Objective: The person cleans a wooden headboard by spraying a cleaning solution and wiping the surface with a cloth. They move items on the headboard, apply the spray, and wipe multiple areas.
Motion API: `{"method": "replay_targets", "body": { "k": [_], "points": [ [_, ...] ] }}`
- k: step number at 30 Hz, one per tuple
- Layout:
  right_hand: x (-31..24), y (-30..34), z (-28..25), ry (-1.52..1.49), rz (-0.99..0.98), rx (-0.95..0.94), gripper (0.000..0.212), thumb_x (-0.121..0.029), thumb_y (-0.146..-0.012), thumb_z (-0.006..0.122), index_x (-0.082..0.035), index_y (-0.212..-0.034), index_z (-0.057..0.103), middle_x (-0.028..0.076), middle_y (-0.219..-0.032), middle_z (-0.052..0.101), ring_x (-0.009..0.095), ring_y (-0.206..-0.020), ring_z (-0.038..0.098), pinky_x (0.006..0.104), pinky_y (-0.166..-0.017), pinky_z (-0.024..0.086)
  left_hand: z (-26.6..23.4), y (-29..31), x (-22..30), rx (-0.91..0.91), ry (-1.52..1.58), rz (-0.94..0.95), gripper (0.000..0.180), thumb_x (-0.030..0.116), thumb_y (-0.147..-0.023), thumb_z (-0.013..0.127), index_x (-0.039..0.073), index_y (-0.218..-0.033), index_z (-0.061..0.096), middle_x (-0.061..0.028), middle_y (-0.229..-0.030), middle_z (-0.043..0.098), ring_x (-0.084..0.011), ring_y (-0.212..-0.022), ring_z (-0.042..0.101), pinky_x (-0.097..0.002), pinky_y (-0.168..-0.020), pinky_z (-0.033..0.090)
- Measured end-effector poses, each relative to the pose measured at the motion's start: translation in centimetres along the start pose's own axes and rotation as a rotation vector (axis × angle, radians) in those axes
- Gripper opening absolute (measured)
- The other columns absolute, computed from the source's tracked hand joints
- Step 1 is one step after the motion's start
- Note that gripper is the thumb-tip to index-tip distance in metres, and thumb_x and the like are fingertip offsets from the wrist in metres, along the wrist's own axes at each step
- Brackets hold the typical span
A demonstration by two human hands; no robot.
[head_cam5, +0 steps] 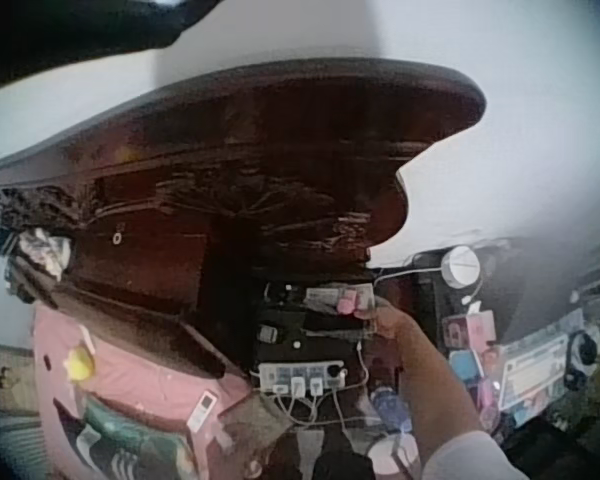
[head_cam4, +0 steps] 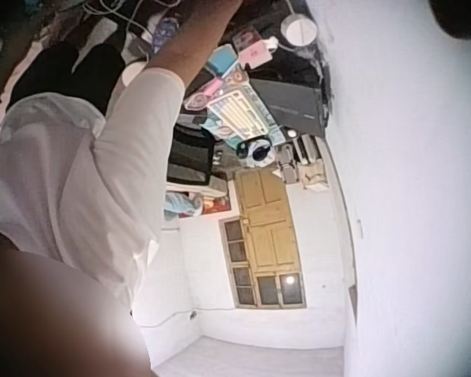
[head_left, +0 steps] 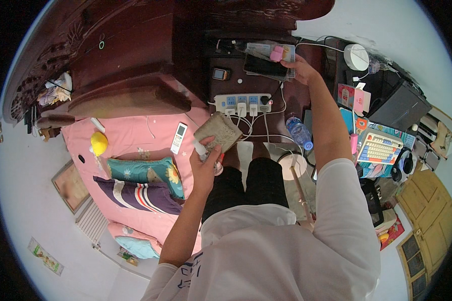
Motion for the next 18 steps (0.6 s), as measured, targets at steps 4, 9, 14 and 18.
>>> {"method": "replay_targets", "body": {
  "k": [4, 9, 14, 18],
  "points": [
    [0.2, 0.5, -0.5, -0.024, -0.016, 0.038, 0.056, -0.009, -0.082, 0.076, -0.011, -0.133, 0.051, 0.004, -0.124, 0.06, 0.024, -0.115, 0.057, 0.0448, -0.095, 0.047, -0.2, 0.1, 0.0, 0.009, -0.035, 0.018, 0.027, 0.006, -0.092, 0.065, 0.001, -0.117, 0.058, -0.0016, -0.083, 0.059, -0.0057, -0.061, 0.051, -0.0202, -0.052, 0.039],
    [0.3, 3.0, -1.6, -0.117, -0.077, 0.033, 0.051, -0.009, -0.088, 0.07, -0.009, -0.135, 0.049, 0.004, -0.123, 0.06, 0.021, -0.11, 0.06, 0.0412, -0.091, 0.05, -0.4, 0.0, -0.5, 0.014, -0.012, 0.004, 0.028, 0.004, -0.091, 0.065, 0.001, -0.118, 0.057, -0.0019, -0.081, 0.059, -0.0061, -0.06, 0.051, -0.0204, -0.052, 0.039],
    [1.1, 8.0, -2.9, -0.196, -0.219, 0.083, 0.047, -0.006, -0.09, 0.066, -0.006, -0.134, 0.049, 0.007, -0.123, 0.06, 0.023, -0.11, 0.06, 0.0419, -0.091, 0.051, 0.4, 0.3, 0.5, -0.024, 0.0, -0.028, 0.031, 0.006, -0.091, 0.065, 0.001, -0.12, 0.055, -0.0025, -0.077, 0.058, -0.0075, -0.061, 0.052, -0.021, -0.053, 0.039],
    [2.4, 11.6, -4.7, -0.265, -0.288, 0.11, 0.048, -0.006, -0.09, 0.065, -0.005, -0.135, 0.048, 0.007, -0.127, 0.059, 0.024, -0.113, 0.059, 0.0424, -0.094, 0.051, 1.0, 0.2, 0.0, -0.058, 0.019, 0.026, 0.031, 0.007, -0.091, 0.066, 0.0, -0.119, 0.056, -0.0019, -0.077, 0.058, -0.0078, -0.063, 0.053, -0.0212, -0.053, 0.04]
  ]
}}
Point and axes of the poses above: each hand's wrist, its own y-axis away from the middle knuckle, its own z-axis out of the palm, x = y × z, the point moved 1 cm from there along -y, towards the middle knuckle
